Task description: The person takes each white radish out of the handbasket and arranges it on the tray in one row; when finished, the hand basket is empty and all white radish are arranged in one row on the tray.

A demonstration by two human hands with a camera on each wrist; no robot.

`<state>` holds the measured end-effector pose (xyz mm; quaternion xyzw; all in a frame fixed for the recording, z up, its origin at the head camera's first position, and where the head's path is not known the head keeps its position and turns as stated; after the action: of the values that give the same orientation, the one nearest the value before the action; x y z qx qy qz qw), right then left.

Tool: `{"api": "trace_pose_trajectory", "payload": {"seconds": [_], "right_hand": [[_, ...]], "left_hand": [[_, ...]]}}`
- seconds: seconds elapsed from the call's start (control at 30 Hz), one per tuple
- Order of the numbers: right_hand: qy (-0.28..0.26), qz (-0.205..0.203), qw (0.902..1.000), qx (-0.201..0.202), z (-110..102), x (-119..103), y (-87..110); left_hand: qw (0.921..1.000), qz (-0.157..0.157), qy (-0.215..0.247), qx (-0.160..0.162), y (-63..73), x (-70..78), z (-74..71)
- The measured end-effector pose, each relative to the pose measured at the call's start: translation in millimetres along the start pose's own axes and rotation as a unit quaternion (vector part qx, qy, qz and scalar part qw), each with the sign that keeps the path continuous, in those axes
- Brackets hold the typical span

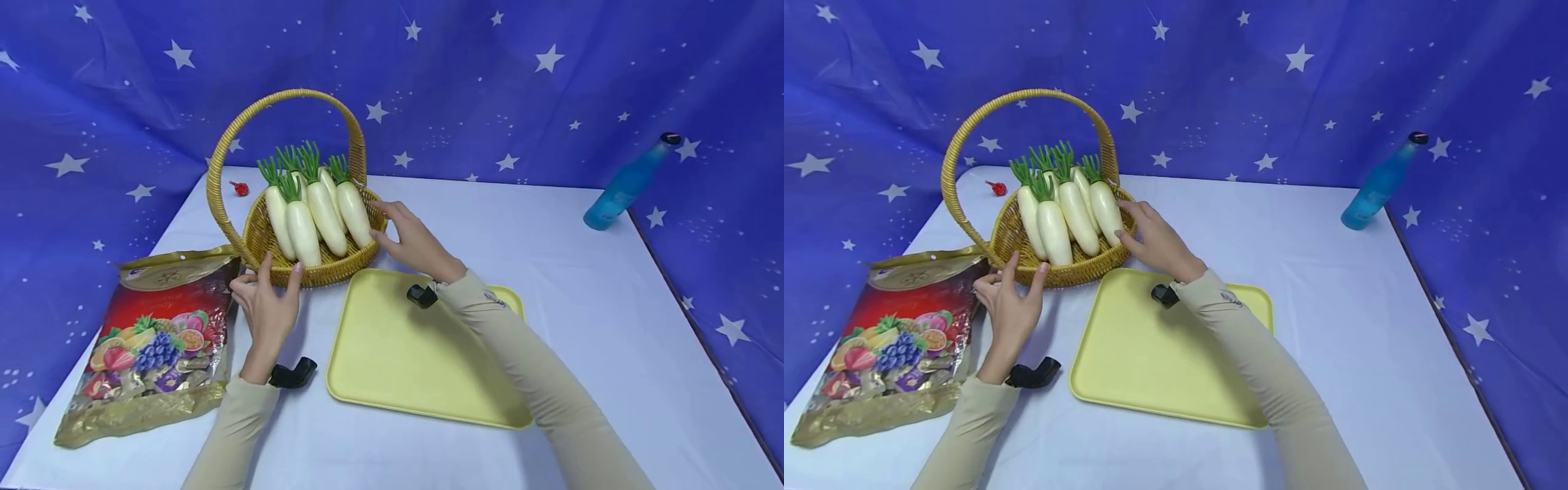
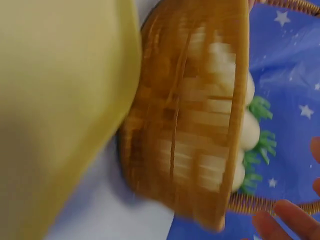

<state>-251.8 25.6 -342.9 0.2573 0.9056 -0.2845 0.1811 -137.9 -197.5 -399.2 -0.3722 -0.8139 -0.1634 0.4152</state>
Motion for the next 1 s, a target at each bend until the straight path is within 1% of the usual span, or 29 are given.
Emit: {"api": "trace_pose_trajectory", "payload": {"seconds": [0.07, 0.13, 0.23, 0.3, 0.37, 0.47, 0.57, 0.67, 0.73, 0.83, 1.0], "right_hand": [[-0.023, -0.001, 0.9997, 0.006, 9.0, -5.8, -3.4], [-0.050, -0.002, 0.9986, 0.016, 17.9, -10.8, -7.1], [-0.102, 0.009, 0.9940, 0.039, 32.3, -17.8, -13.9], [-0.132, 0.021, 0.9897, 0.051, 42.1, -22.3, -19.9], [-0.153, 0.037, 0.9859, 0.058, 51.8, -26.7, -26.4], [-0.169, 0.056, 0.9828, 0.049, 65.1, -31.6, -37.5], [-0.159, 0.064, 0.9848, 0.029, 74.1, -35.2, -48.4], [-0.119, 0.078, 0.9899, 0.000, 78.4, -38.8, -58.8], [-0.090, 0.093, 0.9913, -0.022, 81.1, -40.5, -64.9], [-0.066, 0.119, 0.9892, -0.055, 86.8, -41.4, -72.4], [-0.058, 0.149, 0.9837, -0.082, 94.5, -42.1, -81.0]], "left_hand": [[0.9999, -0.014, 0.002, -0.009, -2.6, -4.4, 3.3], [0.9994, -0.025, 0.013, -0.018, -4.9, -7.2, 6.6], [0.9983, -0.033, 0.034, -0.034, -8.1, -10.5, 11.4], [0.9979, -0.029, 0.043, -0.038, -9.7, -12.2, 13.3], [0.9981, -0.017, 0.050, -0.033, -10.7, -13.4, 14.0], [0.9983, 0.000, 0.053, -0.024, -11.4, -14.7, 14.7], [0.9983, 0.008, 0.055, -0.020, -11.4, -15.0, 15.1], [0.9985, 0.003, 0.051, -0.022, -11.1, -14.2, 15.0], [0.9985, 0.001, 0.051, -0.020, -11.3, -13.7, 14.8], [0.9986, 0.002, 0.050, -0.015, -11.9, -12.9, 14.7], [0.9987, 0.002, 0.048, -0.014, -11.9, -12.2, 14.6]]}}
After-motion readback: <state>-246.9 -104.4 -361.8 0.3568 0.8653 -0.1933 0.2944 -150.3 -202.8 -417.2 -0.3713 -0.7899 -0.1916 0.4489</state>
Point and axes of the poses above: each hand's wrist, its own y-axis away from the middle knuckle, its own z-axis out of the palm, x = y × z, the point moved 2 cm from there along -y, towards the middle knuckle, and after that the axes turned 14 degrees about -z, right-handed, at the moved point
